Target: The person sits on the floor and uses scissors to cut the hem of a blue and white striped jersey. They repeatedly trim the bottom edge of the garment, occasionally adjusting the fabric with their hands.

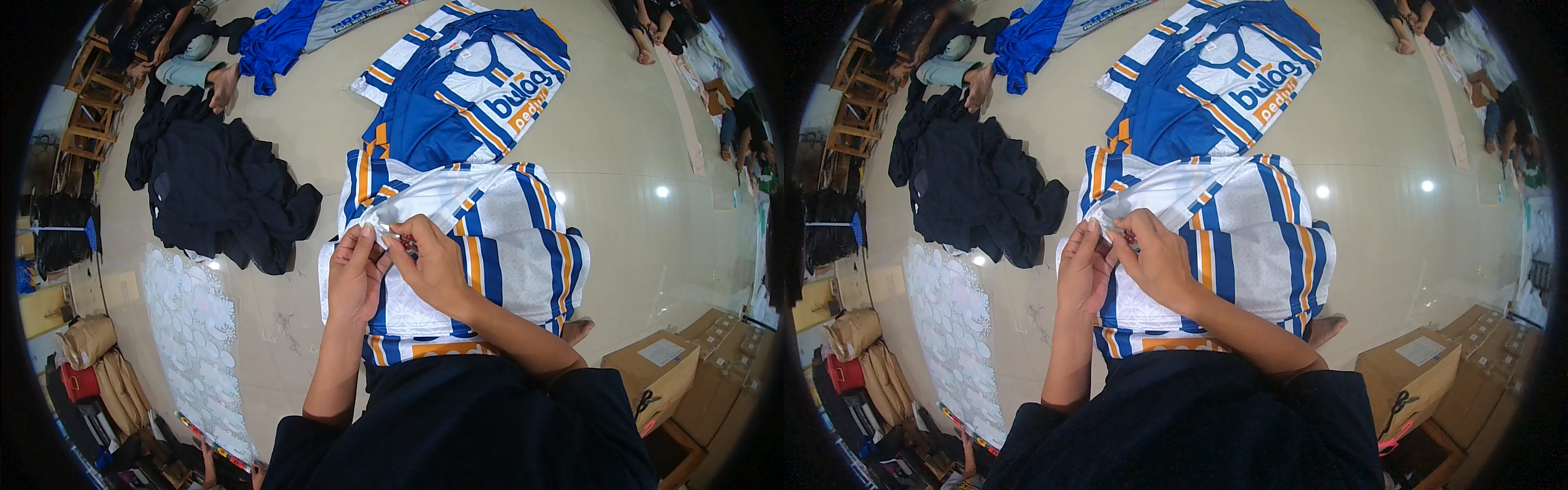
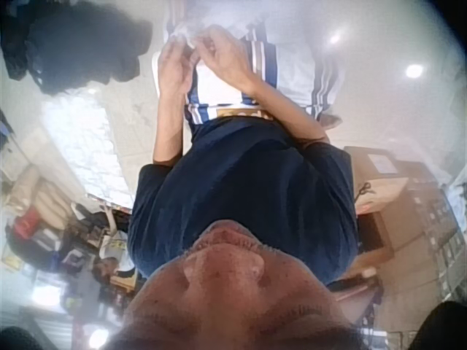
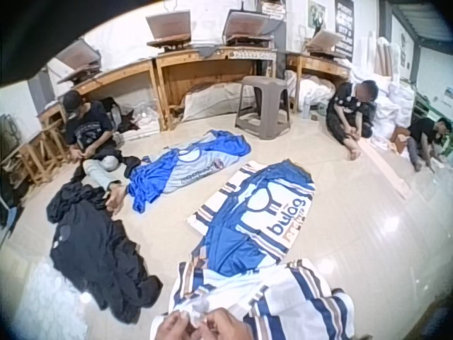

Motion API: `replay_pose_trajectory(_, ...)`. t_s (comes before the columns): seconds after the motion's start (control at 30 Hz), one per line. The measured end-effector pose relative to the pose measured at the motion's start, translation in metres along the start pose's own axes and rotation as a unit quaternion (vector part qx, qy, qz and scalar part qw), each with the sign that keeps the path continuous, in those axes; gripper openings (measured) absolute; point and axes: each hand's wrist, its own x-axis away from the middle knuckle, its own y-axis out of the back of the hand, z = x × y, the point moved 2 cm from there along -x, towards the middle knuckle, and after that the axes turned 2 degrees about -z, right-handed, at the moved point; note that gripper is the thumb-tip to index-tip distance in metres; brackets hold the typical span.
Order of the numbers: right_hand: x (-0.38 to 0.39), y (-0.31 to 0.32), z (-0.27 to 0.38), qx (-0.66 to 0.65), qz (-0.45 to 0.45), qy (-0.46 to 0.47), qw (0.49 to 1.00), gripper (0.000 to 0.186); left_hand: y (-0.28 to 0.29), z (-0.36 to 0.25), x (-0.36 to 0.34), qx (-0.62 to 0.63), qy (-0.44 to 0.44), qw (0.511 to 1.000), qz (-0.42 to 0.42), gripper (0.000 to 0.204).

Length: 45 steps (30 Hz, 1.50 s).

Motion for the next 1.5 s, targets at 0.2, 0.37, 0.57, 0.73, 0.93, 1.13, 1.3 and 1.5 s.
replay_pose_trajectory(0.2,-0.001,0.001,0.002,0.013,-0.008,0.017,1.0,0.019,0.004,0.001,0.001,0.0,0.008,1.0,0.02,0.016)
replay_pose_trajectory(0.37,-0.001,0.001,0.002,0.02,-0.003,0.024,1.0,0.018,0.007,0.004,0.001,-0.019,0.009,0.999,0.042,0.021)
replay_pose_trajectory(0.57,-0.001,0.001,0.001,0.009,-0.005,0.007,1.0,0.017,0.008,0.007,0.001,-0.021,-0.002,0.999,0.038,0.022)
replay_pose_trajectory(0.73,0.0,0.001,0.0,-0.007,-0.005,-0.002,1.0,0.016,0.012,0.01,0.0,-0.005,-0.009,0.999,0.037,0.021)
replay_pose_trajectory(0.93,0.0,0.001,0.003,-0.004,-0.013,0.009,1.0,0.015,0.013,0.011,-0.002,0.0,-0.002,0.999,0.042,0.021)
replay_pose_trajectory(1.13,0.002,-0.001,-0.005,-0.055,-0.023,0.0,0.998,0.014,0.011,0.01,0.0,-0.008,-0.029,0.999,0.017,0.024)
replay_pose_trajectory(1.3,-0.005,0.009,-0.005,-0.07,-0.038,-0.029,0.996,0.014,0.008,0.004,0.004,-0.052,-0.084,0.995,0.0,0.022)
replay_pose_trajectory(1.5,-0.007,0.008,-0.002,0.008,-0.032,0.036,0.999,0.013,0.01,0.001,0.005,-0.103,-0.099,0.99,-0.011,0.024)
